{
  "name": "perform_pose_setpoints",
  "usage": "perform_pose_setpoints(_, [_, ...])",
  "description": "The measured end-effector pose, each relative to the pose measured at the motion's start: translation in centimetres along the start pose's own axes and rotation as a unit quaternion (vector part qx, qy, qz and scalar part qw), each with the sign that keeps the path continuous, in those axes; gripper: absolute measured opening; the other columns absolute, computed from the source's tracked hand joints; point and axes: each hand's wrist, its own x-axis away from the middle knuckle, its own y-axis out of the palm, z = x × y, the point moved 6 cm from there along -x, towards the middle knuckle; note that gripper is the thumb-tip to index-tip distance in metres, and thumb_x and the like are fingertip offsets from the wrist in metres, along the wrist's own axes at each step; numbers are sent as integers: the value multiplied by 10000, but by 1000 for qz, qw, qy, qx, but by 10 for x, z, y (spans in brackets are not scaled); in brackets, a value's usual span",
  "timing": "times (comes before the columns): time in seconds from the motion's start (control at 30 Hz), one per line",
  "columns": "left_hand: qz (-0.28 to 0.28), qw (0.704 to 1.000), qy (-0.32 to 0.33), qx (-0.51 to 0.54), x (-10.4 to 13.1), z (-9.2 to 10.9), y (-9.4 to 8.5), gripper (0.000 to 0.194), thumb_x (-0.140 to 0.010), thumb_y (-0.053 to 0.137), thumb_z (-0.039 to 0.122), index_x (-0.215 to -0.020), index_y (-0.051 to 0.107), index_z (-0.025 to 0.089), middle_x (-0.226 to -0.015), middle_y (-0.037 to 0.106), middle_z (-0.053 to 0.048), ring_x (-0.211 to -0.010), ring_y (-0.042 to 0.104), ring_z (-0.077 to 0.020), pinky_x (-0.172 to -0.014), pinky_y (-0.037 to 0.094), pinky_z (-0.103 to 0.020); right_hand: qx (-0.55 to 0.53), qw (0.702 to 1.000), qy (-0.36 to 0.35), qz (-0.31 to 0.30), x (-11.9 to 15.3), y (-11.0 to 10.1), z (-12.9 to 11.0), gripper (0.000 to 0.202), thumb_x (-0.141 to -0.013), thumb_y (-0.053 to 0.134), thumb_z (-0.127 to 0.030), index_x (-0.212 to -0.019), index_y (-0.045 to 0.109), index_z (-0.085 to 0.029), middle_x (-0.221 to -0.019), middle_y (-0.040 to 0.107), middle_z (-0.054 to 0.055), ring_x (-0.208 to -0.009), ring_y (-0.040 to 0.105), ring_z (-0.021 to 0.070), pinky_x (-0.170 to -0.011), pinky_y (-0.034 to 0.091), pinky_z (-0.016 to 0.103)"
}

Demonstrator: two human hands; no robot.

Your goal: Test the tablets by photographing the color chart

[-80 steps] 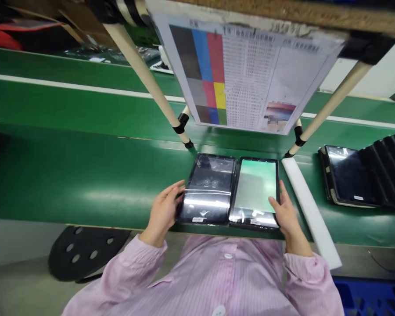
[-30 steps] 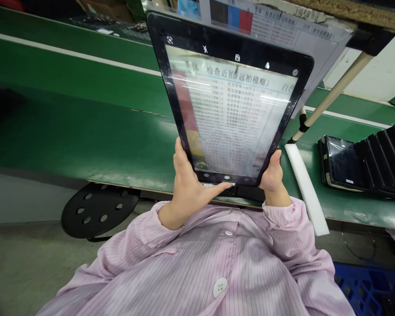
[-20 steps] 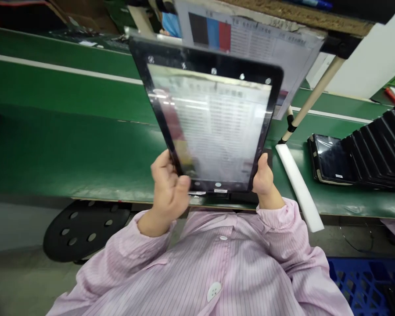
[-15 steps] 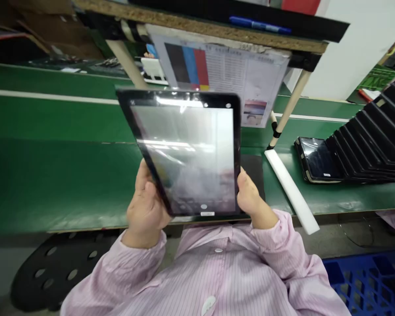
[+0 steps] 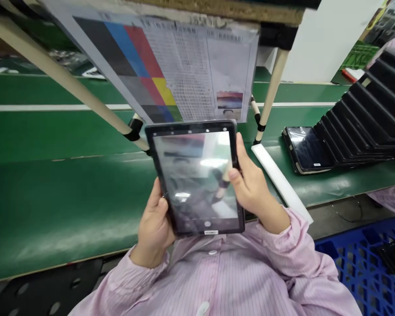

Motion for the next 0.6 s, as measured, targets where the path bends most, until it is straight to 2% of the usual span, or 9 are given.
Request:
perform_pose_setpoints(0.07, [-15, 999, -45, 6, 2, -7, 15, 658, -1052, 568, 563, -1666, 362, 444, -1641, 556, -30, -1411, 647, -244, -1152, 580, -432, -86, 994, 52, 39, -4, -5, 33, 804, -976, 452, -824, -1614, 497, -337, -1648, 534, 0, -1591, 422, 297, -1326, 389, 504])
perform_pose_setpoints(0.17, [-41, 993, -110, 23, 0, -22, 41, 651, -1055, 555, 562, -1663, 400, 389, -1665, 522, -58, -1471, 590, -255, -1211, 523, -463, -212, 962, 141, 100, -7, -12, 97, 847, -937, 397, -890, -1555, 538, -328, -1560, 617, 51, -1470, 574, 304, -1234, 487, 564])
perform_pose_setpoints(0.27, [-51, 987, -149, -30, -6, -39, 59, 668, -1075, 482, 575, -1678, 387, 303, -1726, 421, -90, -1584, 434, -264, -1292, 409, -494, -223, 948, 192, 125, -7, -17, 155, 875, -884, 483, -903, -1521, 531, -305, -1504, 646, 99, -1411, 620, 310, -1194, 497, 595])
perform_pose_setpoints(0.37, [-90, 974, -156, -136, -12, -50, 68, 726, -1070, 479, 593, -1693, 350, 242, -1779, 295, -124, -1658, 256, -280, -1345, 288, -516, -197, 945, 221, 138, -5, -20, 195, 903, -866, 484, -917, -1517, 524, -293, -1462, 671, 117, -1410, 617, 306, -1219, 446, 610])
perform_pose_setpoints(0.43, [-143, 961, -135, -192, -12, -48, 72, 765, -1071, 466, 611, -1716, 279, 244, -1808, 193, -136, -1680, 159, -296, -1351, 240, -556, -168, 947, 238, 131, -4, -20, 209, 953, -870, 451, -927, -1568, 480, -278, -1482, 660, 132, -1439, 594, 308, -1258, 382, 622])
perform_pose_setpoints(0.5, [-196, 949, -71, -236, -8, -35, 72, 754, -1082, 435, 609, -1730, 215, 294, -1830, 83, -118, -1691, 79, -314, -1339, 235, -610, -105, 958, 241, 114, -1, -21, 209, 992, -896, 392, -926, -1628, 420, -257, -1555, 604, 151, -1512, 522, 313, -1303, 297, 628])
perform_pose_setpoints(0.57, [-239, 930, 34, -277, -3, -13, 67, 690, -1101, 421, 548, -1727, 199, 362, -1839, 80, -81, -1700, 59, -321, -1323, 272, -630, 9, 976, 197, 95, 2, -24, 193, 928, -956, 343, -877, -1658, 400, -272, -1662, 497, 137, -1593, 410, 307, -1336, 227, 612])
perform_pose_setpoints(0.6, [-245, 918, 89, -299, 0, 0, 62, 650, -1110, 423, 495, -1719, 223, 386, -1834, 147, -70, -1701, 100, -321, -1316, 296, -623, 81, 982, 155, 77, 3, -25, 179, 856, -993, 321, -834, -1651, 424, -296, -1706, 441, 111, -1623, 353, 305, -1343, 205, 607])
